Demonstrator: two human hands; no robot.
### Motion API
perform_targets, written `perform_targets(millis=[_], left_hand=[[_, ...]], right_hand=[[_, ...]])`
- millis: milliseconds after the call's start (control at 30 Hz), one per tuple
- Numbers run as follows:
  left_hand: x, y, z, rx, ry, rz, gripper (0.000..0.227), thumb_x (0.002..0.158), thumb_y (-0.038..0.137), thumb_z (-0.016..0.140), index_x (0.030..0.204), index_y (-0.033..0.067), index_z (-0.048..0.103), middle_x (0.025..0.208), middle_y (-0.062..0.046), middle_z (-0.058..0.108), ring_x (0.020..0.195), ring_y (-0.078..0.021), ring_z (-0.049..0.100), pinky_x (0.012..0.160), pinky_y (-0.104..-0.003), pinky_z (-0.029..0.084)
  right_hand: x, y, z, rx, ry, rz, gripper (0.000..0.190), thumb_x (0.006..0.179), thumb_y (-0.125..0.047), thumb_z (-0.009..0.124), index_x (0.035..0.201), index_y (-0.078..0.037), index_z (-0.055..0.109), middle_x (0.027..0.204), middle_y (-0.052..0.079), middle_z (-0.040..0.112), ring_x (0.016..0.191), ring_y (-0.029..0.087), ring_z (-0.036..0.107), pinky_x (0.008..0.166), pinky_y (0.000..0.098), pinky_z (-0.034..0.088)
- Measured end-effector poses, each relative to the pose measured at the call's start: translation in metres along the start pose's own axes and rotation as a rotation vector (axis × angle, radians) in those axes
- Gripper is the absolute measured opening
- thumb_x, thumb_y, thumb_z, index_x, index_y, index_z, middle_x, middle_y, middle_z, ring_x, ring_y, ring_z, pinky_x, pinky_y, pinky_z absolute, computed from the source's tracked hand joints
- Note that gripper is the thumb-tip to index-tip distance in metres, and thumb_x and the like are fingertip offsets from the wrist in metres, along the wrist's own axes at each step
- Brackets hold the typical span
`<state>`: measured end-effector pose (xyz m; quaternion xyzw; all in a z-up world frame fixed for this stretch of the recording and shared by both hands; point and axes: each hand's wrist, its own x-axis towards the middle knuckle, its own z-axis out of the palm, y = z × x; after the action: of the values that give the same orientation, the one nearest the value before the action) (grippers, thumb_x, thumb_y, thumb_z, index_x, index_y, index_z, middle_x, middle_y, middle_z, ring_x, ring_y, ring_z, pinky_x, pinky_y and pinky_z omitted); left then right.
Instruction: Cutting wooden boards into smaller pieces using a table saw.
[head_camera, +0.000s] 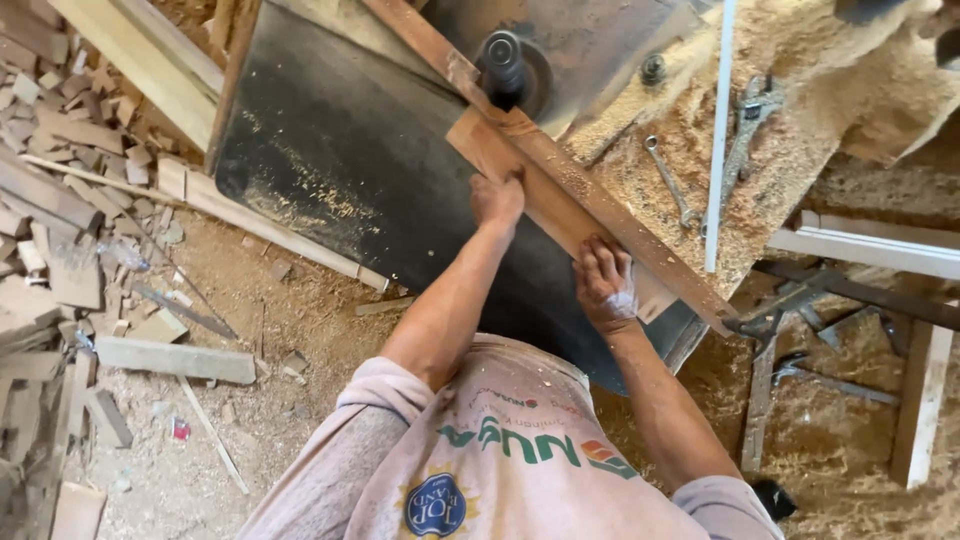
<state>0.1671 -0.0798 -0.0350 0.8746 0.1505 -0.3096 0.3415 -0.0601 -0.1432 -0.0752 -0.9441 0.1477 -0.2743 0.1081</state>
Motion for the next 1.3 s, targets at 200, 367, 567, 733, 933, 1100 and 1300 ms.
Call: perform_targets(millis=[200, 367, 567, 733, 933, 1100, 1300], left_hand=[[-0.004, 0.019, -0.023, -0.04, -0.004, -0.03, 0.055, 0.094, 0.036, 0.059, 0.13, -0.0028, 0.045, 0.127, -0.032, 0.062, 0.128, -0.0463, 0.06, 0.107, -0.052, 0.048], [0.038, 0.0, -0.01, -0.005, 0.063, -0.015, 0.053, 0.095, 0.037, 0.06, 0.128, -0.0018, 0.046, 0.122, -0.03, 0.064, 0.123, -0.0469, 0.062, 0.101, -0.055, 0.052], [0.04, 0.014, -0.027, 0.008, 0.101, 0.006, 0.049, 0.094, 0.036, 0.06, 0.124, -0.001, 0.049, 0.117, -0.028, 0.067, 0.12, -0.0459, 0.065, 0.097, -0.054, 0.055], [0.063, 0.014, -0.031, 0.018, 0.107, -0.009, 0.051, 0.093, 0.037, 0.061, 0.125, -0.0005, 0.048, 0.121, -0.029, 0.065, 0.123, -0.0454, 0.064, 0.101, -0.055, 0.054], [0.095, 0.01, -0.035, 0.011, 0.147, 0.007, 0.052, 0.092, 0.038, 0.062, 0.124, 0.0001, 0.048, 0.121, -0.029, 0.065, 0.123, -0.0456, 0.064, 0.101, -0.055, 0.054], [0.119, 0.008, -0.042, -0.007, 0.165, 0.033, 0.051, 0.093, 0.039, 0.059, 0.124, 0.0006, 0.047, 0.12, -0.029, 0.066, 0.121, -0.0458, 0.065, 0.099, -0.056, 0.054], [0.139, 0.034, -0.066, -0.055, 0.15, -0.08, 0.058, 0.087, 0.049, 0.061, 0.119, 0.0018, 0.048, 0.122, -0.024, 0.067, 0.107, -0.0419, 0.068, 0.089, -0.053, 0.055]], right_hand=[[0.021, -0.012, 0.008, 0.02, 0.021, -0.001, 0.024, 0.096, -0.021, 0.071, 0.115, -0.006, 0.073, 0.119, 0.012, 0.068, 0.115, 0.034, 0.065, 0.097, 0.0423, 0.055], [0.031, -0.016, 0.019, 0.018, 0.035, -0.01, 0.024, 0.097, -0.022, 0.07, 0.115, -0.006, 0.074, 0.119, 0.012, 0.068, 0.115, 0.034, 0.065, 0.097, 0.0417, 0.055], [0.045, -0.024, 0.032, 0.05, 0.03, -0.003, 0.024, 0.101, -0.022, 0.065, 0.116, -0.004, 0.072, 0.12, 0.013, 0.067, 0.115, 0.034, 0.064, 0.095, 0.0432, 0.054], [0.059, -0.031, 0.041, 0.056, 0.023, -0.003, 0.025, 0.101, -0.021, 0.066, 0.117, -0.004, 0.072, 0.12, 0.014, 0.066, 0.115, 0.035, 0.063, 0.094, 0.044, 0.054], [0.075, -0.04, 0.058, 0.084, 0.029, 0.015, 0.025, 0.1, -0.021, 0.067, 0.12, -0.006, 0.072, 0.123, 0.012, 0.066, 0.116, 0.034, 0.062, 0.096, 0.0428, 0.054], [0.088, -0.047, 0.074, 0.034, 0.034, 0.007, 0.026, 0.1, -0.023, 0.065, 0.119, -0.007, 0.071, 0.122, 0.012, 0.066, 0.115, 0.033, 0.062, 0.093, 0.0425, 0.055], [0.109, -0.061, 0.079, 0.135, -0.133, 0.047, 0.03, 0.104, -0.013, 0.067, 0.13, 0.0, 0.066, 0.137, 0.015, 0.059, 0.118, 0.035, 0.054, 0.099, 0.0487, 0.052]])
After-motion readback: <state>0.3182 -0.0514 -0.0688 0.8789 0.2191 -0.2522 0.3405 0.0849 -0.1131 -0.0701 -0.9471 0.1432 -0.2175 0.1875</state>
